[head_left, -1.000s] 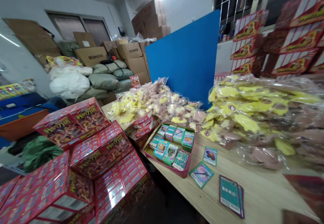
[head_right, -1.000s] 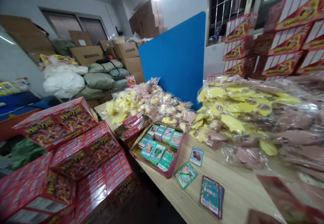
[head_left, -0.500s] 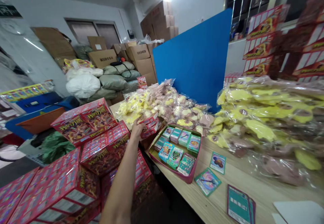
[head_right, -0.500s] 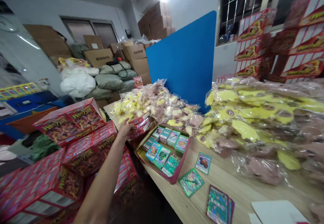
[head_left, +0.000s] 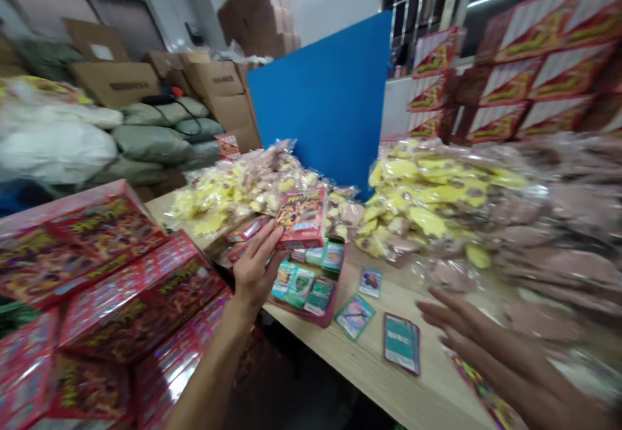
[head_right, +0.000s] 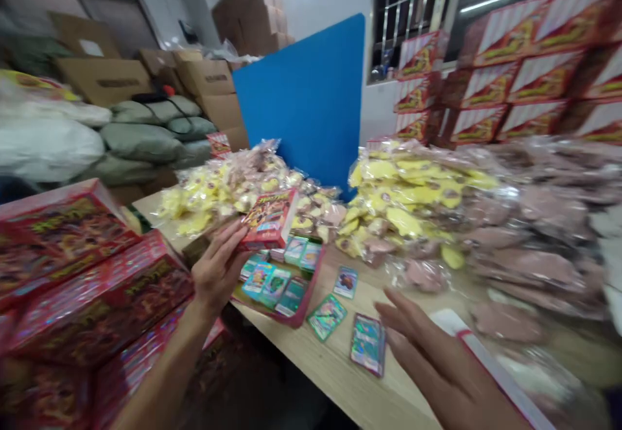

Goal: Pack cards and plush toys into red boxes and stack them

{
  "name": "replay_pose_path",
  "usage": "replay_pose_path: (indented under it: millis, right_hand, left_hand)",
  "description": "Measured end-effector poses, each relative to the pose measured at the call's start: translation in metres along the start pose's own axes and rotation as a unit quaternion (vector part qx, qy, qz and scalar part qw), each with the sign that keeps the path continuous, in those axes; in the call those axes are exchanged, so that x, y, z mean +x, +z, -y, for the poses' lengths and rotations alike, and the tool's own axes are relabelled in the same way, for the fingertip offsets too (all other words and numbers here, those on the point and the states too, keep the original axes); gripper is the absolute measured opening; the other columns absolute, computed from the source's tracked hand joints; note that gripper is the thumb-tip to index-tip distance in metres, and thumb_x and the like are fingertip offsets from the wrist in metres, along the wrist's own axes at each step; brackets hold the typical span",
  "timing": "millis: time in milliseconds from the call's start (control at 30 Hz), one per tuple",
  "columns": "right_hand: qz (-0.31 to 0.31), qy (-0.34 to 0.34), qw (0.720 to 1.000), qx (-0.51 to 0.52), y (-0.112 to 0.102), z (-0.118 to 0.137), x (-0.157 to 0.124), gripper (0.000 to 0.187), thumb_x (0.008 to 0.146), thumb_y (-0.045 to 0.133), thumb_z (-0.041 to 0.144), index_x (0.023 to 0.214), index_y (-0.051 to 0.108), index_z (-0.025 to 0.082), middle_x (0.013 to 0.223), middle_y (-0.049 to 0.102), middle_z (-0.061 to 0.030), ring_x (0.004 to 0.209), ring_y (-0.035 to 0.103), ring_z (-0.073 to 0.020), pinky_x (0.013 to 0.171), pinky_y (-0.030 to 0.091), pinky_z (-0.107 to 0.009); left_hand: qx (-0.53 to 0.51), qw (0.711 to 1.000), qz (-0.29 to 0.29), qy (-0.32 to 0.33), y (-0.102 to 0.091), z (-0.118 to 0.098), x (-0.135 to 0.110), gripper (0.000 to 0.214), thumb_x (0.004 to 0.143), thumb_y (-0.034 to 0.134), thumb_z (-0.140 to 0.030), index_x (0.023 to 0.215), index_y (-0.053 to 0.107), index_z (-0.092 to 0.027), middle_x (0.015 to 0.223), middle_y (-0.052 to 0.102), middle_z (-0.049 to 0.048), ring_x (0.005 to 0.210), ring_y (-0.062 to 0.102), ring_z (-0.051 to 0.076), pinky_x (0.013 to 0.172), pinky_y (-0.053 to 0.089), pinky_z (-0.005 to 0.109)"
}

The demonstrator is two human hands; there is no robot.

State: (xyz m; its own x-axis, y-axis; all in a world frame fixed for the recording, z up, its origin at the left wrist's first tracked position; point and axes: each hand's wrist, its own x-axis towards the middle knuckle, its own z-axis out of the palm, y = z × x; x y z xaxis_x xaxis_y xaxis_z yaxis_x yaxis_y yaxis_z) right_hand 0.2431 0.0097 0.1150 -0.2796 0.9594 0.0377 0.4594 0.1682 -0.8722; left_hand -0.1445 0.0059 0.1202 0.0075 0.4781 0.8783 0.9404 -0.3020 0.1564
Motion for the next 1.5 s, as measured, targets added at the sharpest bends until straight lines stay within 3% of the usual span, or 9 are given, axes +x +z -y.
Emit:
replay_pose_path:
  millis: [33, 133, 233, 333, 533, 900, 1100, 1300, 1500]
  right_hand:
    - [0.016, 0.041, 0.992, 0.120, 0.004, 0.009, 0.002, 0.069, 0.091, 0.052, 0.075, 0.145, 0.056, 0.032, 0.136, 0.067, -0.0147, 0.124, 0.064, -0.0378, 0.098, 0.057, -0.058]
    - [0.024, 0.093, 0.907, 0.409, 0.019, 0.040, 0.016, 0.075, 0.088, 0.058, 0.071, 0.151, 0.043, 0.032, 0.131, 0.070, -0.0146, 0.112, 0.070, -0.0386, 0.086, 0.059, -0.060]
    - [-0.019, 0.106, 0.855, 0.508, 0.030, 0.054, 0.029, 0.069, 0.081, 0.070, 0.048, 0.142, 0.046, 0.029, 0.116, 0.073, -0.0105, 0.093, 0.073, -0.0341, 0.072, 0.062, -0.051]
    - [-0.097, 0.091, 0.835, 0.535, 0.032, 0.047, 0.028, 0.078, 0.065, 0.073, 0.024, 0.138, 0.046, 0.029, 0.105, 0.072, -0.0047, 0.085, 0.071, -0.0291, 0.071, 0.062, -0.046]
    - [-0.187, -0.020, 0.867, 0.462, 0.026, 0.028, 0.014, 0.080, 0.067, 0.071, 0.020, 0.143, 0.043, 0.028, 0.127, 0.067, -0.0046, 0.110, 0.065, -0.0276, 0.098, 0.056, -0.048]
    - [-0.227, -0.114, 0.878, 0.407, 0.014, 0.031, 0.005, 0.080, 0.074, 0.064, 0.019, 0.149, 0.040, 0.032, 0.151, 0.054, -0.0026, 0.137, 0.051, -0.0300, 0.117, 0.040, -0.054]
    - [-0.245, -0.121, 0.887, 0.373, 0.010, 0.031, 0.002, 0.081, 0.076, 0.064, 0.020, 0.151, 0.039, 0.036, 0.152, 0.053, 0.0004, 0.137, 0.050, -0.0297, 0.120, 0.035, -0.057]
    - [-0.249, -0.135, 0.884, 0.372, 0.011, 0.031, 0.000, 0.078, 0.081, 0.065, 0.024, 0.153, 0.037, 0.034, 0.143, 0.060, -0.0030, 0.127, 0.058, -0.0295, 0.112, 0.045, -0.054]
    - [-0.247, -0.139, 0.883, 0.374, 0.011, 0.030, 0.003, 0.081, 0.082, 0.066, 0.023, 0.155, 0.034, 0.033, 0.145, 0.058, -0.0034, 0.128, 0.058, -0.0296, 0.111, 0.047, -0.054]
  left_hand:
    - [-0.006, 0.998, 0.009, 0.058, 0.001, -0.021, 0.000, 0.043, 0.096, 0.068, -0.027, 0.138, 0.063, -0.028, 0.139, 0.068, 0.0076, 0.123, 0.069, 0.023, 0.106, 0.057, 0.036]
    - [-0.051, 0.986, 0.035, 0.154, 0.008, -0.076, -0.003, 0.047, 0.095, 0.068, -0.019, 0.142, 0.059, -0.024, 0.133, 0.071, 0.0099, 0.116, 0.072, 0.020, 0.100, 0.060, 0.031]
    - [-0.108, 0.972, 0.032, 0.204, 0.022, -0.115, -0.010, 0.048, 0.091, 0.071, -0.009, 0.138, 0.060, -0.017, 0.124, 0.074, 0.0111, 0.114, 0.072, 0.020, 0.100, 0.061, 0.031]
    - [-0.164, 0.962, 0.030, 0.216, 0.034, -0.140, -0.017, 0.045, 0.089, 0.071, -0.005, 0.132, 0.062, -0.016, 0.119, 0.072, 0.0100, 0.116, 0.070, 0.020, 0.101, 0.060, 0.035]
    - [-0.247, 0.955, 0.117, 0.115, 0.041, -0.172, -0.018, 0.040, 0.094, 0.067, -0.047, 0.124, 0.064, -0.020, 0.113, 0.065, 0.0091, 0.107, 0.066, 0.022, 0.093, 0.061, 0.039]
    - [-0.269, 0.955, 0.103, 0.066, 0.052, -0.199, -0.023, 0.007, 0.093, 0.072, -0.024, 0.092, 0.066, -0.021, 0.108, 0.062, 0.0049, 0.105, 0.063, 0.019, 0.094, 0.056, 0.036]
    - [-0.282, 0.949, 0.133, 0.052, 0.051, -0.199, -0.024, 0.028, 0.099, 0.063, -0.030, 0.126, 0.063, -0.023, 0.126, 0.061, 0.0097, 0.118, 0.062, 0.023, 0.099, 0.057, 0.041]
    - [-0.312, 0.942, 0.125, 0.023, 0.053, -0.204, -0.028, 0.010, 0.096, 0.066, -0.021, 0.105, 0.069, -0.024, 0.125, 0.062, 0.0077, 0.120, 0.061, 0.023, 0.105, 0.054, 0.044]
    - [-0.355, 0.925, 0.126, -0.053, 0.054, -0.207, -0.024, 0.019, 0.096, 0.067, -0.020, 0.114, 0.068, -0.023, 0.121, 0.064, 0.0078, 0.115, 0.064, 0.021, 0.101, 0.057, 0.041]
